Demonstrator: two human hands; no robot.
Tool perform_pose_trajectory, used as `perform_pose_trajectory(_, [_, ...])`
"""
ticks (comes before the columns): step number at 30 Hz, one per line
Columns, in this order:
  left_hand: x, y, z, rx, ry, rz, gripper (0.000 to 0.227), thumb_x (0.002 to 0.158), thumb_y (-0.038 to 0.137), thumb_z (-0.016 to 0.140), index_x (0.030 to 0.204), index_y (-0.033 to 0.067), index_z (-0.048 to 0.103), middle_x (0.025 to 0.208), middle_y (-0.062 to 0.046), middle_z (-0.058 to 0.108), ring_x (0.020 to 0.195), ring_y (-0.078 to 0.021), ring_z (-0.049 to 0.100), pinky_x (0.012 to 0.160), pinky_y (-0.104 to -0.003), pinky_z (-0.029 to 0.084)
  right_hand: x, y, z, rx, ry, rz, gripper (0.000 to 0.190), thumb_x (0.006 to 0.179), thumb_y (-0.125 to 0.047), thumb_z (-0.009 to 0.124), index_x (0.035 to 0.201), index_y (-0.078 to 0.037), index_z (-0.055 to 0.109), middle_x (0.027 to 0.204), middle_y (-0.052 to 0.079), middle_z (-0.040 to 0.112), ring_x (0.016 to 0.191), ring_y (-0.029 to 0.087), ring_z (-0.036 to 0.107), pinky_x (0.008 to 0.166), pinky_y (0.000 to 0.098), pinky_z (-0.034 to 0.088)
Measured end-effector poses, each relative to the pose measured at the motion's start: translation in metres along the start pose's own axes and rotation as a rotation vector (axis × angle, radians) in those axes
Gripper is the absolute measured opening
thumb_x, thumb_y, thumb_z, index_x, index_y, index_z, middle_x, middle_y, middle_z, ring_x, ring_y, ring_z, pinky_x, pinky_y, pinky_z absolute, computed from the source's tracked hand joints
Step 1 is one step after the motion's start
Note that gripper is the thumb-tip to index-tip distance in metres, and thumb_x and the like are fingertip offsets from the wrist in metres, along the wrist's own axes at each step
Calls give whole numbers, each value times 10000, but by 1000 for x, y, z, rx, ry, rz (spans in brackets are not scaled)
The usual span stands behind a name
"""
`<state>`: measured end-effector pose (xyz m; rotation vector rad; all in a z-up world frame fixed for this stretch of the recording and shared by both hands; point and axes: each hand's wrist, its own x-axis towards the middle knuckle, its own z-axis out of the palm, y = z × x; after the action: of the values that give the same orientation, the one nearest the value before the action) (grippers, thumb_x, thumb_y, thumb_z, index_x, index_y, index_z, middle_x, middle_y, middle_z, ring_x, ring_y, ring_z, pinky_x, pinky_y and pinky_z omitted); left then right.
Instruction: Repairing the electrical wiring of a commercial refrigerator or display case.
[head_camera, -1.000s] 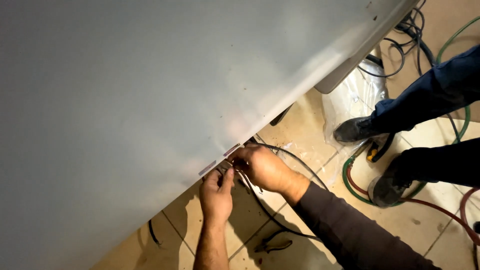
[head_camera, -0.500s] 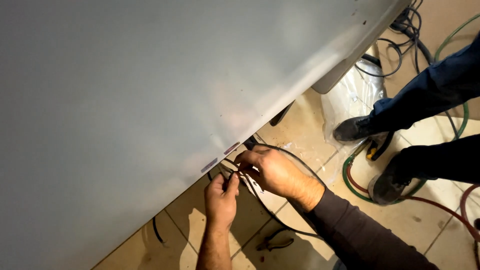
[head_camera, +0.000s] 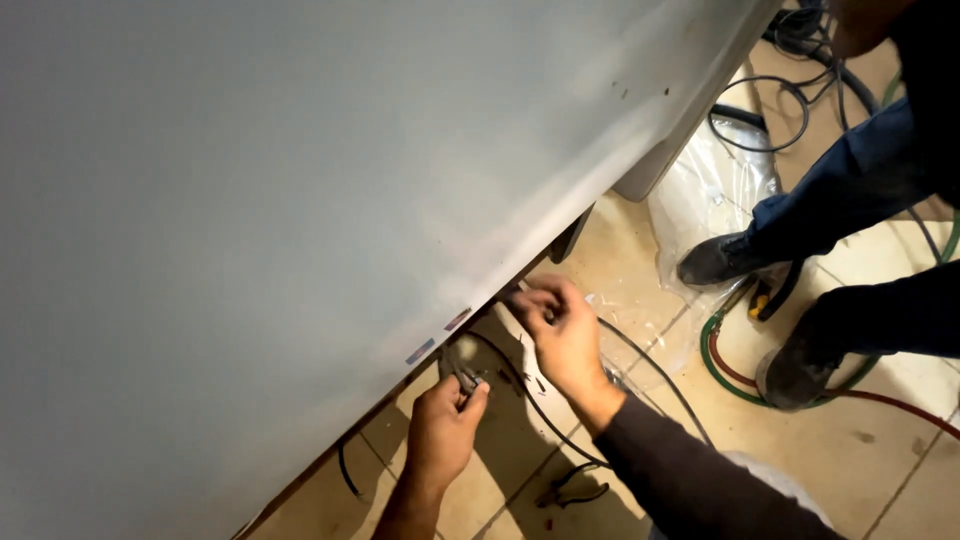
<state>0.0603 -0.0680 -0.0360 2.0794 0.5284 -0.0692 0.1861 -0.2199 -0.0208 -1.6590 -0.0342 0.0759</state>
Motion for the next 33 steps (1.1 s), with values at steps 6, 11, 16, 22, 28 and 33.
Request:
perform_pose_trajectory(6, [2, 28, 11, -83, -26, -65, 223, 928, 307, 702, 884, 88, 700, 654, -11, 721, 520, -147, 582, 503, -314, 463, -41, -3, -12, 165, -345, 187, 373, 842, -13, 651, 1202, 23, 743, 1077, 112, 794, 934, 166, 699, 857, 290, 582])
perform_pose_trajectory(11, [10, 17, 10, -152, -54, -120, 202, 898, 228, 689, 1019, 73, 736, 735, -34, 753, 570, -144, 604, 533, -303, 474, -31, -15, 0, 81, -482, -64, 166, 933, -79, 661, 1011, 25, 765, 1144, 104, 740, 939, 175, 683, 814, 280, 568])
perform_pose_trajectory(16, [15, 1, 13, -220, -15, -88, 155, 868, 130, 659, 924, 4, 730, 703, -74, 748, 573, -166, 620, 540, -312, 500, -25, -32, 7, 14, -678, -201, 115, 955, -30, 605, 994, -45, 712, 1319, 108, 602, 1059, 189, 641, 876, 306, 578])
perform_pose_trajectory(22, [16, 12, 5, -315, -85, -44, 140, 915, 155, 690, 884, 19, 702, 624, -20, 636, 522, -117, 487, 485, -288, 381, -14, -16, 3, 1, -688, -166, 79, 958, -118, 663, 951, -43, 687, 1309, 92, 611, 954, 156, 615, 761, 272, 532])
perform_pose_trajectory(28, [9, -16, 18, -813, -164, 122, 314, 810, 19, 646, 1110, 25, 554, 941, -77, 607, 830, -172, 530, 774, -314, 431, -4, -12, 0, -109, -652, -165, 214, 1011, -265, 605, 922, -73, 628, 1180, 76, 516, 921, 164, 545, 733, 289, 512])
perform_pose_trajectory(33, [7, -49, 35, -790, -127, 12, 163, 941, -94, 572, 1077, -9, 602, 960, -101, 691, 827, -151, 597, 770, -271, 478, 6, -12, -6, 182, -702, 41, 158, 1025, -176, 619, 985, -26, 645, 823, -11, 581, 724, 90, 488, 658, 242, 451])
